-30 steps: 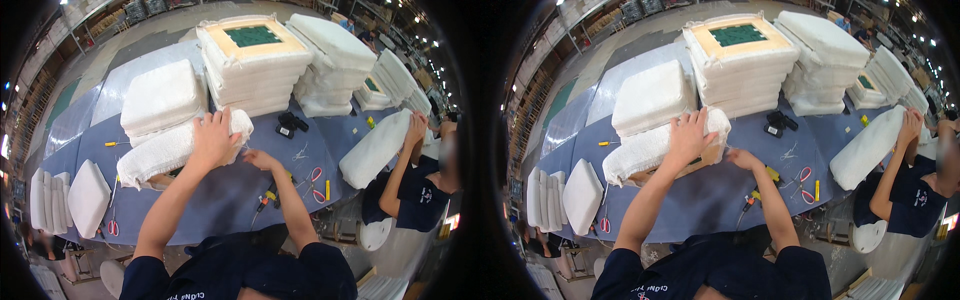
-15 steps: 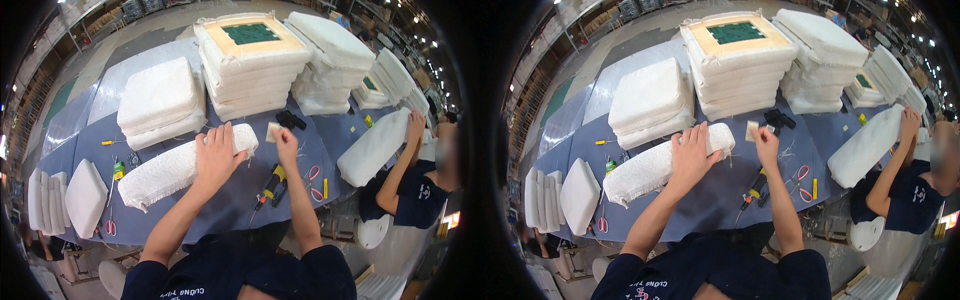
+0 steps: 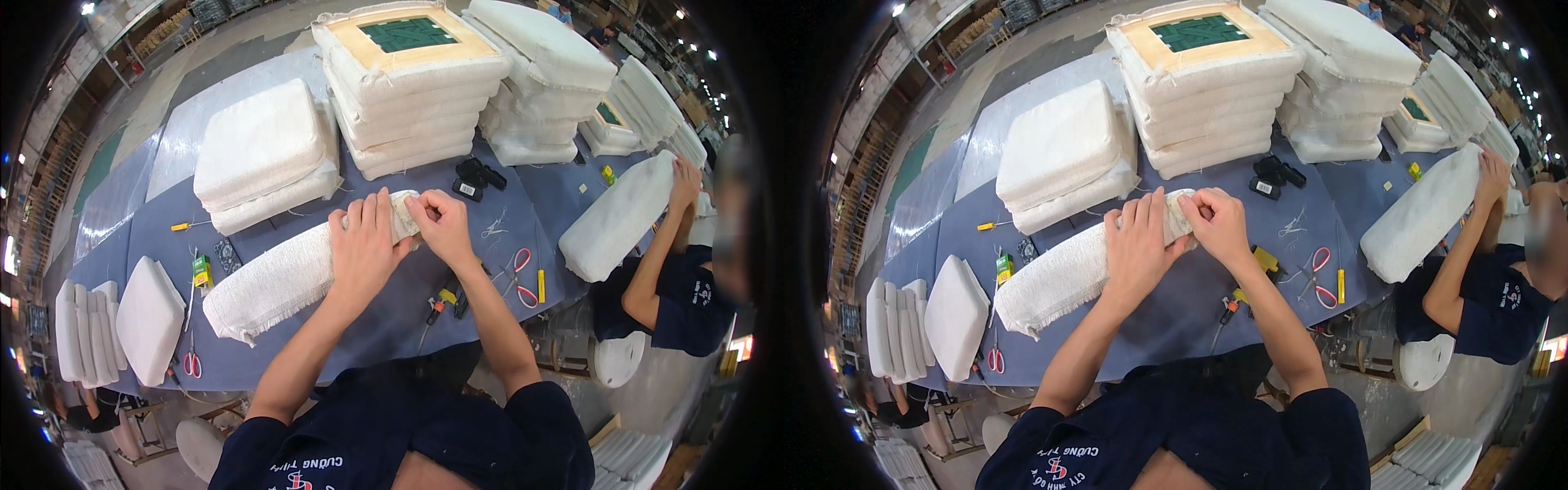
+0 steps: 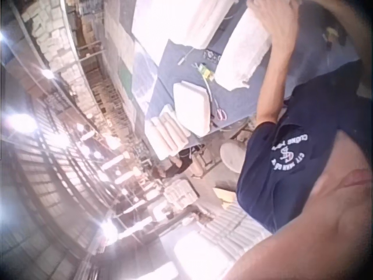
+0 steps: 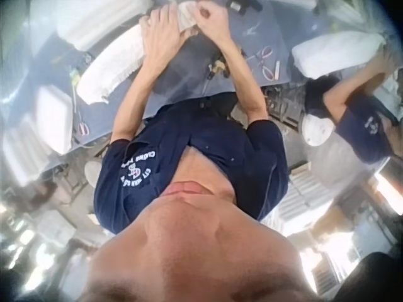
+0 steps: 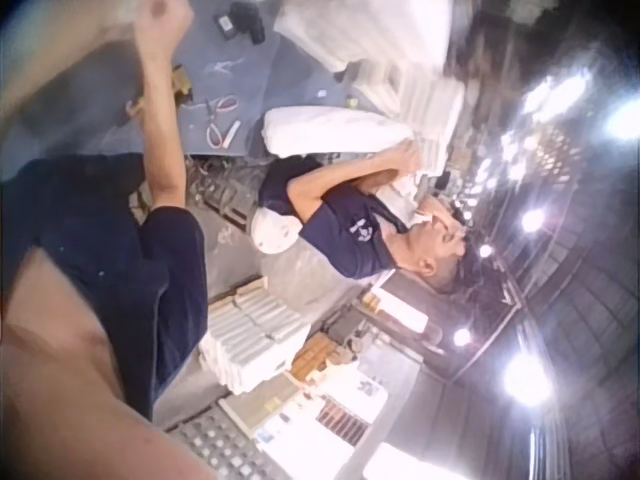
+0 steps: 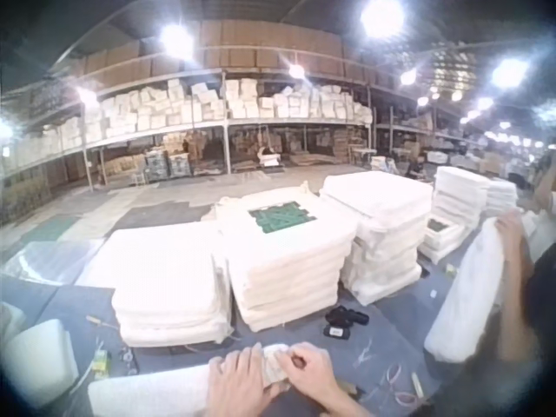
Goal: The person staples white fabric onto a rectangular cushion frame using a handheld staple gun, then trims excess fabric with scissors. The person repeats this process on multiple cushion units and stacks the finished pieces on the table.
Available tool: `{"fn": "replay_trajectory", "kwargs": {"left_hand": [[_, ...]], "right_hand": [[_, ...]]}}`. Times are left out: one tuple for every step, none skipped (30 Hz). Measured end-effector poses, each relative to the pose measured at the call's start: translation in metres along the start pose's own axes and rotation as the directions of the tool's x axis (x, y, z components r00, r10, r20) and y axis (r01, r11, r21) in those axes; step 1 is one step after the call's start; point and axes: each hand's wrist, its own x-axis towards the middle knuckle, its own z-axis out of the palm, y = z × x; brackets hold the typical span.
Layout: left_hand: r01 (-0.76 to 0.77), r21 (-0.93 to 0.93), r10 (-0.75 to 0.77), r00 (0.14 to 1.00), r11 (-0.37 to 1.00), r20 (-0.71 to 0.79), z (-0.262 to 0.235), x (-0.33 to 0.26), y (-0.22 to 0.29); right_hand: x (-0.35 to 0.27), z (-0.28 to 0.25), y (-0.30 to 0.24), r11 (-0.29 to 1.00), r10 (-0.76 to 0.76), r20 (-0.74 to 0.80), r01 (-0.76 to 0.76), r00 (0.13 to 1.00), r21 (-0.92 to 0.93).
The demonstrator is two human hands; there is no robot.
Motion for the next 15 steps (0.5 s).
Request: {"fn": "replay_trajectory", "kwargs": {"left_hand": [[0.000,-0.001,0.000,1.000,1.000,0.003,0.000,0.000,0.000],[-0.001,-0.003,0.001,1.000,1.000,0.006,0.000,0.001,-0.001],[-0.002,0.002,0.002,1.000,1.000,0.012,0.000,0.001,-0.001],[-0.002,0.010,0.002,1.000,1.000,0.018,0.000,0.001,-0.002],[-0.002,0.018,0.001,1.000,1.000,0.023,0.000,0.001,-0.002],[0.001,0.020,-0.002,1.000,1.000,0.028,0.000,0.000,-0.002],[0.002,0.023,-0.003,1.000,1.000,0.031,-0.001,0.001,-0.002],[0.004,0.027,-0.005,0.999,1.000,0.033,-0.001,0.001,-0.002],[-0.005,0.030,0.004,1.000,1.000,0.027,-0.001,0.000,-0.001],[-0.018,0.038,0.018,1.000,0.999,0.017,0.000,0.002,-0.002],[-0.031,0.046,0.031,0.999,0.998,0.007,0.000,0.003,-0.003],[-0.035,0.042,0.035,0.999,0.998,0.007,0.000,0.002,-0.003],[-0.041,0.043,0.040,0.999,0.998,0.005,0.000,0.001,-0.002],[-0.045,0.045,0.045,0.999,0.998,0.002,0.001,0.002,-0.003],[-0.030,0.048,0.029,0.999,0.998,0.022,0.001,0.003,-0.004]], "right_hand": [[0.000,-0.001,0.000,1.000,0.002,-0.003,-0.002,1.000,0.015],[-0.001,-0.001,-0.001,1.000,0.010,-0.013,-0.010,1.000,0.008],[-0.001,0.000,-0.002,1.000,0.018,-0.022,-0.018,1.000,0.000],[-0.001,0.002,-0.002,1.000,0.025,-0.031,-0.025,0.999,-0.004],[-0.001,0.003,-0.002,1.000,0.018,-0.026,-0.018,0.999,-0.008],[-0.001,0.003,-0.001,1.000,0.011,-0.022,-0.011,1.000,-0.011],[0.000,0.003,-0.001,1.000,0.001,-0.019,-0.001,1.000,-0.014],[-0.001,0.003,-0.002,0.999,-0.017,-0.025,0.016,1.000,-0.032],[-0.002,0.002,-0.003,0.998,-0.035,-0.030,0.034,0.999,-0.050],[0.000,0.003,-0.003,0.996,-0.059,-0.041,0.057,0.997,-0.066],[0.000,0.003,-0.003,0.991,-0.094,-0.054,0.088,0.994,-0.096],[-0.003,0.003,-0.003,0.985,-0.129,-0.066,0.119,0.989,-0.127],[-0.004,0.004,-0.003,0.976,-0.168,-0.080,0.154,0.983,-0.155],[-0.005,0.008,-0.003,0.982,-0.166,-0.123,0.152,0.978,-0.115],[-0.006,0.013,-0.001,0.986,-0.161,-0.165,0.151,0.973,-0.074]]}}
